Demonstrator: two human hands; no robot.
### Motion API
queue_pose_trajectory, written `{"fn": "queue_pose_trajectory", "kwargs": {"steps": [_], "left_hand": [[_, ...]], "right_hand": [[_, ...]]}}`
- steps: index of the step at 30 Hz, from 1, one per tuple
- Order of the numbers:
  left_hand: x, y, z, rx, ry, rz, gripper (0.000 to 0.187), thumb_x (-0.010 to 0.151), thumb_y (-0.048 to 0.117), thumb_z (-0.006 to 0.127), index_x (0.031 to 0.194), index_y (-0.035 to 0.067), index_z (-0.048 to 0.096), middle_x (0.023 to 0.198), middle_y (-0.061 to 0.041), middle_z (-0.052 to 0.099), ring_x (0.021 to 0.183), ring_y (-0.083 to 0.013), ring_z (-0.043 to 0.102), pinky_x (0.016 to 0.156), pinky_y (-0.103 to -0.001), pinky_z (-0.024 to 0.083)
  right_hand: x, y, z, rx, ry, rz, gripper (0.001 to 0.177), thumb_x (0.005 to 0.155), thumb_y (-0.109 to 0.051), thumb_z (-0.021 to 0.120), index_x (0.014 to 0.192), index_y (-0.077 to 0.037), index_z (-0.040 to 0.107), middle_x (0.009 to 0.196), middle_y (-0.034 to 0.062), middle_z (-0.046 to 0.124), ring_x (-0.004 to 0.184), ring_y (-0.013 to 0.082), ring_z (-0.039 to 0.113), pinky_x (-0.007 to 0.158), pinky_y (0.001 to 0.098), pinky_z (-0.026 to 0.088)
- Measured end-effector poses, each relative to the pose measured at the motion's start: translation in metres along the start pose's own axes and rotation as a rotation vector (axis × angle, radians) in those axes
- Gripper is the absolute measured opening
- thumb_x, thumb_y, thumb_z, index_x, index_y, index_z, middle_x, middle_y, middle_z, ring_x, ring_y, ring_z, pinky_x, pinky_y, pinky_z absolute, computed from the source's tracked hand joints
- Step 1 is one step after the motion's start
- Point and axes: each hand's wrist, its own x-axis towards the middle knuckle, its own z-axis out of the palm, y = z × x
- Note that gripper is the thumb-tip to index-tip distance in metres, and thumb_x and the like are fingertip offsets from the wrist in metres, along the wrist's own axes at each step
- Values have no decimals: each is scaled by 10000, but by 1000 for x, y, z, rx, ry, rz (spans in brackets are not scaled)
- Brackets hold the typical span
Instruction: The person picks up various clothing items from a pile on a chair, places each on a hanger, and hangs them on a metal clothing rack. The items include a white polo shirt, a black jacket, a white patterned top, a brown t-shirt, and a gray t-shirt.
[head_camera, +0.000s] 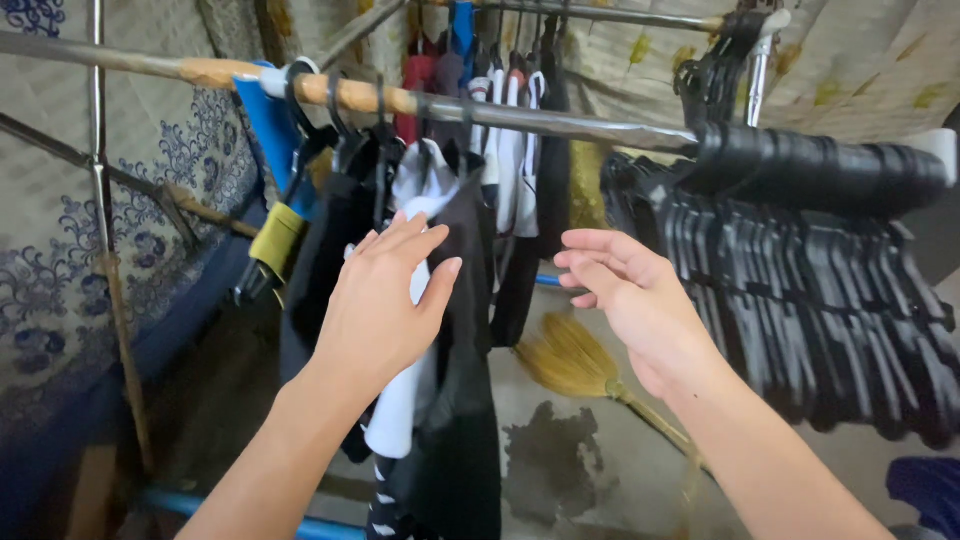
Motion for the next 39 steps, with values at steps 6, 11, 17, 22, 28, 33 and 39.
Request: {"fn": "queue_pose_trajectory", "kwargs": {"steps": [6, 11, 17, 22, 28, 33, 39], "left_hand": [[-23, 55, 9, -11, -55, -32, 426, 988, 338, 571, 1277, 40, 665, 1341, -250, 595, 1324, -445, 470, 1116, -589, 278], [-40, 96, 26, 37, -80, -12, 497, 956, 403, 579, 1322, 69, 609, 1401, -220, 544, 1386, -386, 405, 1137, -561, 227], [-63, 138, 38, 66, -86, 49, 593, 923, 406, 616, 1418, 97, 508, 1491, -204, 443, 1447, -360, 289, 1150, -565, 160], [-85, 164, 45, 109, -67, 144, 680, 837, 337, 673, 1447, 118, 465, 1515, -191, 424, 1451, -361, 286, 1161, -570, 159], [-105, 185, 39, 144, -140, 233, 894, 784, 412, 764, 1521, 133, 342, 1589, -195, 280, 1494, -359, 152, 1165, -606, 89], [-128, 190, 24, 123, -184, 318, 972, 712, 343, 800, 1533, 130, 323, 1587, -214, 273, 1495, -380, 138, 1161, -638, 93], [-168, 192, -8, 35, -270, 371, 924, 774, 371, 756, 1543, 132, 304, 1601, -214, 240, 1499, -375, 111, 1165, -624, 54]], "right_hand": [[-30, 8, -44, -63, -17, -67, 348, 918, -91, 597, 1259, -74, 663, 1090, 141, 744, 963, 198, 686, 804, 289, 554], [-54, 19, -81, -307, -99, -304, 576, 894, -253, 608, 1435, -112, 470, 1293, 137, 637, 1181, 225, 622, 979, 364, 493], [-88, 20, -113, -590, -160, -513, 719, 922, -357, 580, 1523, -74, 304, 1540, 139, 420, 1409, 295, 395, 1093, 468, 336], [-112, 33, -129, -676, -75, -668, 694, 923, -289, 623, 1507, -46, 338, 1506, 177, 443, 1397, 310, 411, 1112, 444, 336], [-152, 46, -136, -826, 77, -603, 727, 900, -320, 669, 1524, -125, 351, 1536, 166, 391, 1450, 310, 323, 1117, 514, 250], [-193, 48, -130, -876, 146, -636, 696, 912, -316, 659, 1503, -70, 383, 1489, 171, 438, 1411, 330, 383, 1121, 496, 290], [-263, 47, -109, -906, 196, -488, 690, 943, -343, 611, 1526, -102, 334, 1505, 166, 420, 1442, 312, 326, 1117, 536, 253]]}}
